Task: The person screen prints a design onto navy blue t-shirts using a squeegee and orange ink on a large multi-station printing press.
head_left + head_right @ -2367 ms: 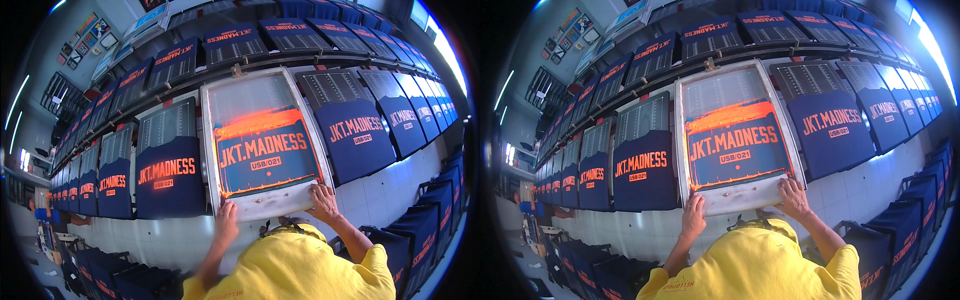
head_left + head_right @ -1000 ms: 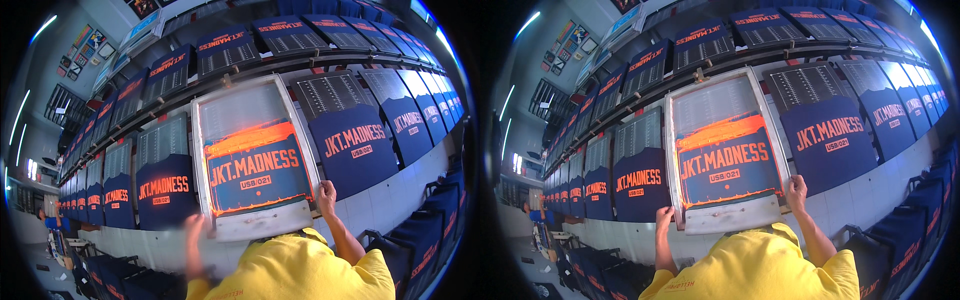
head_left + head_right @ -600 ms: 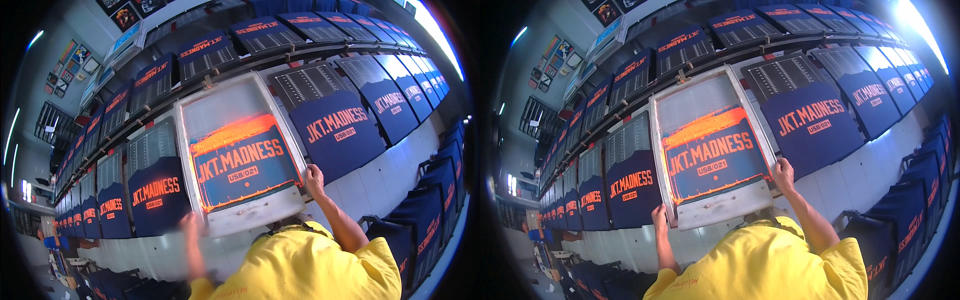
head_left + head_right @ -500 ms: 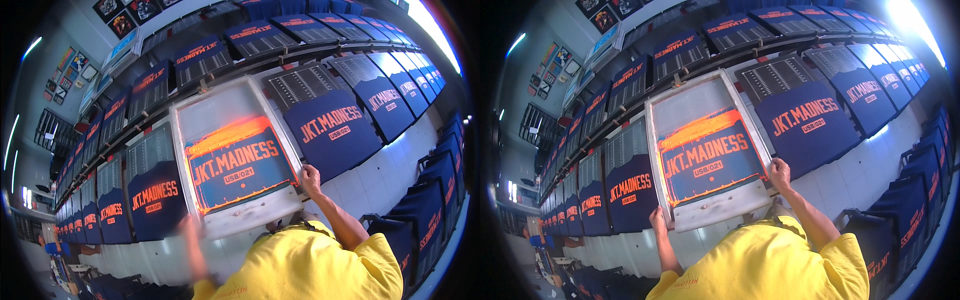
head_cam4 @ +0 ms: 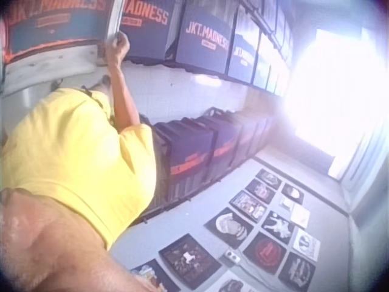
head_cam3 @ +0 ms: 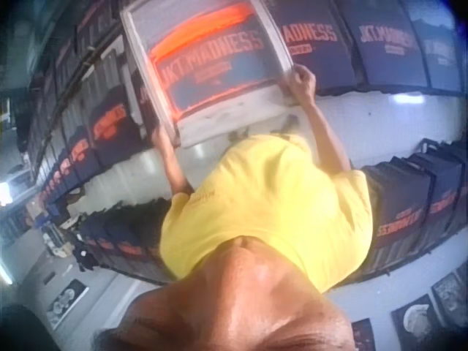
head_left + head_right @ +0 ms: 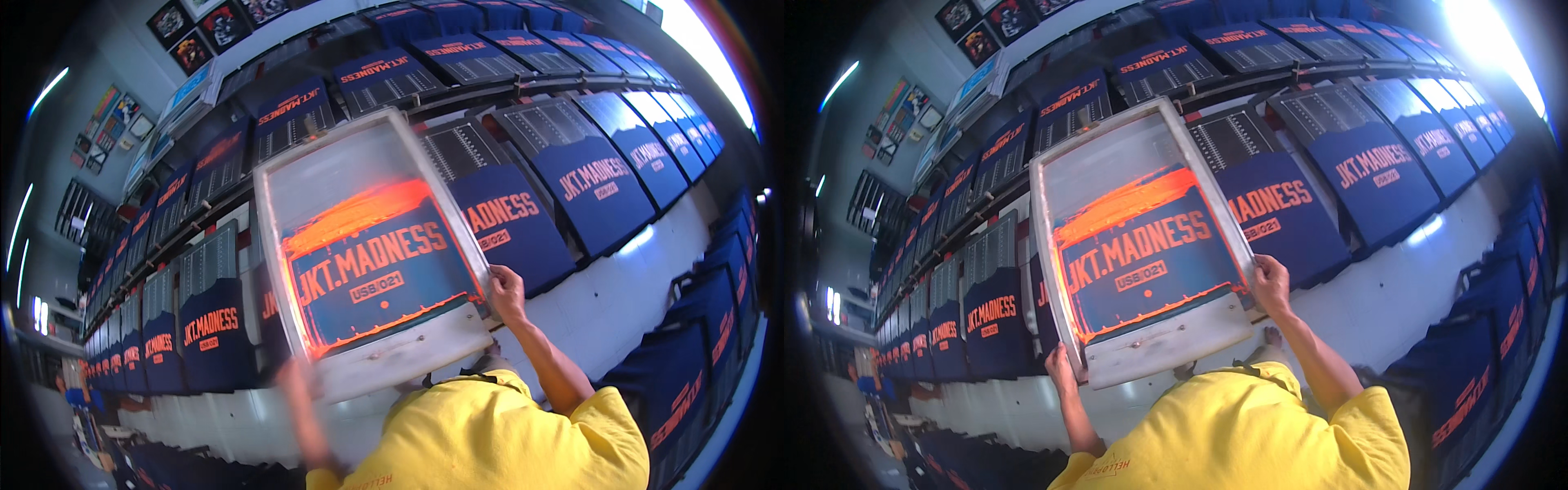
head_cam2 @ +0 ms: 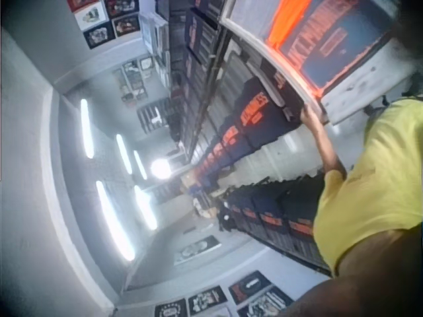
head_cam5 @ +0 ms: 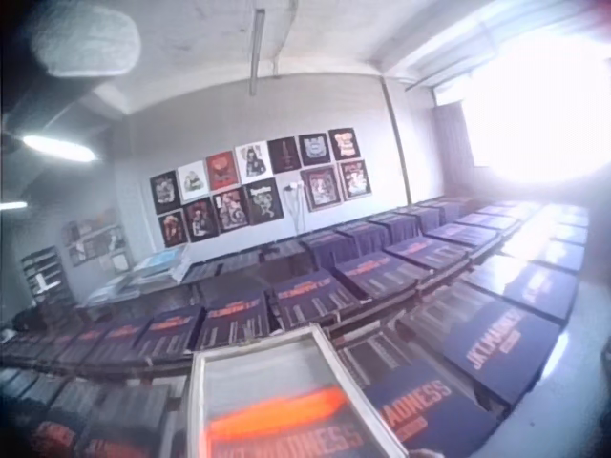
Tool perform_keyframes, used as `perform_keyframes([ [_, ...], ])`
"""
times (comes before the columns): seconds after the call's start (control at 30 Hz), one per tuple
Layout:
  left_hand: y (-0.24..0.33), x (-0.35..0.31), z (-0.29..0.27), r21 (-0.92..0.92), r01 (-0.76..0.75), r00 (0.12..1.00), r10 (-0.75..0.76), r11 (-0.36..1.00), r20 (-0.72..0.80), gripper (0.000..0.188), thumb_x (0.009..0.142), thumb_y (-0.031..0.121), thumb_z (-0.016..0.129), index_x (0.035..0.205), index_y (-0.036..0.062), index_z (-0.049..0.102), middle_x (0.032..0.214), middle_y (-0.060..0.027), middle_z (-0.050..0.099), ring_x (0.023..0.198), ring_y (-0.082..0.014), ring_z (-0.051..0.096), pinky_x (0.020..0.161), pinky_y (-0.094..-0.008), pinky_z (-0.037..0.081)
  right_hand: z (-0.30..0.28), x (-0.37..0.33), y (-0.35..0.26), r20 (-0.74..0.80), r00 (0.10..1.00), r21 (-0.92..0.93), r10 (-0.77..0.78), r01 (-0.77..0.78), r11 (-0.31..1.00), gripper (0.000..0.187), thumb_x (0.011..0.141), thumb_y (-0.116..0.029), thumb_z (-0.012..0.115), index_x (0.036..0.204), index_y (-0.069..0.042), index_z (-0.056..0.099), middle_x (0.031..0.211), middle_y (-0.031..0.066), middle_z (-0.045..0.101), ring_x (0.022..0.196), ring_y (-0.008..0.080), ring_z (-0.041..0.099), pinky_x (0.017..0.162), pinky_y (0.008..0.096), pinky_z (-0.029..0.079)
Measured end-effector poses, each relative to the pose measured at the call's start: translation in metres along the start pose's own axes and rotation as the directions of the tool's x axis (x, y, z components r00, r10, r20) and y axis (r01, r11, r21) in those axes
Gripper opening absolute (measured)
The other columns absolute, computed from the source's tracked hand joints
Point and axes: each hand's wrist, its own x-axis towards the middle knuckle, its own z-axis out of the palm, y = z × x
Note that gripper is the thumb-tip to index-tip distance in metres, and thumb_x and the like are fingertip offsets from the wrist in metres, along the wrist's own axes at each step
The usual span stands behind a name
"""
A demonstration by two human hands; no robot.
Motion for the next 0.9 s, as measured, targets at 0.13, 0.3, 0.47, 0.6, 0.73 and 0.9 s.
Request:
perform_keyframes([
  [0.13,-0.012,-0.056,0.086,-0.086,-0.055,0.998,0.056,0.995,0.015,0.032,0.091,0.025,0.066,0.096,-0.0060,0.070,0.084,-0.0020,0.066,0.079,-0.0109,0.056,0.074,-0.0283,0.045,-0.102,0.046,0.017,-0.007,1.000,0.011,0.005,-0.005,1.000,0.023,0.090,0.001,0.055,0.110,0.004,0.068,0.091,0.0042,0.068,0.079,0.0091,0.060,0.071,0.0237,0.049],
  [0.3,-0.021,-0.111,0.181,-0.170,-0.129,0.990,0.137,0.977,0.035,0.034,0.092,0.028,0.068,0.092,-0.0063,0.069,0.073,-0.0016,0.063,0.068,-0.0087,0.054,0.062,-0.0270,0.044,-0.209,0.092,0.036,-0.024,0.999,-0.059,0.037,-0.038,0.998,0.025,0.091,0.001,0.053,0.112,0.005,0.066,0.096,0.0083,0.070,0.086,0.0140,0.065,0.078,0.0260,0.050],
  [0.47,-0.016,-0.139,0.227,-0.110,-0.173,0.983,0.179,0.979,0.043,0.035,0.094,0.027,0.065,0.081,-0.0056,0.063,0.064,-0.0038,0.057,0.060,-0.0110,0.050,0.057,-0.0304,0.042,-0.255,0.111,0.046,-0.042,0.996,-0.065,0.080,-0.082,0.994,0.026,0.092,-0.001,0.053,0.113,0.007,0.065,0.097,0.0098,0.070,0.086,0.0143,0.065,0.077,0.0266,0.049],
  [0.6,-0.007,-0.147,0.242,-0.027,-0.212,0.975,0.213,0.977,0.068,0.043,0.094,0.028,0.064,0.068,-0.0038,0.053,0.056,-0.0055,0.049,0.054,-0.0127,0.044,0.053,-0.0332,0.037,-0.269,0.119,0.057,-0.048,0.993,-0.109,0.106,-0.110,0.988,0.026,0.092,-0.002,0.054,0.114,0.005,0.065,0.095,0.0097,0.070,0.084,0.0141,0.064,0.076,0.0268,0.049],
  [0.73,-0.004,-0.146,0.248,0.021,-0.210,0.976,0.208,0.977,0.067,0.041,0.093,0.029,0.063,0.070,-0.0047,0.057,0.057,-0.0091,0.052,0.053,-0.0170,0.047,0.054,-0.0358,0.039,-0.266,0.123,0.063,-0.039,0.991,-0.080,0.132,-0.134,0.988,0.027,0.090,-0.002,0.053,0.112,0.004,0.067,0.094,0.0090,0.070,0.083,0.0143,0.064,0.076,0.0268,0.049],
  [0.9,-0.010,-0.136,0.250,0.067,-0.224,0.974,0.222,0.972,0.038,0.041,0.092,0.029,0.064,0.072,-0.0056,0.058,0.059,-0.0120,0.056,0.053,-0.0211,0.051,0.056,-0.0383,0.041,-0.256,0.131,0.076,-0.051,0.993,-0.107,0.105,-0.110,0.988,0.029,0.088,-0.002,0.051,0.112,0.004,0.068,0.094,0.0102,0.071,0.082,0.0148,0.064,0.074,0.0268,0.050],
])
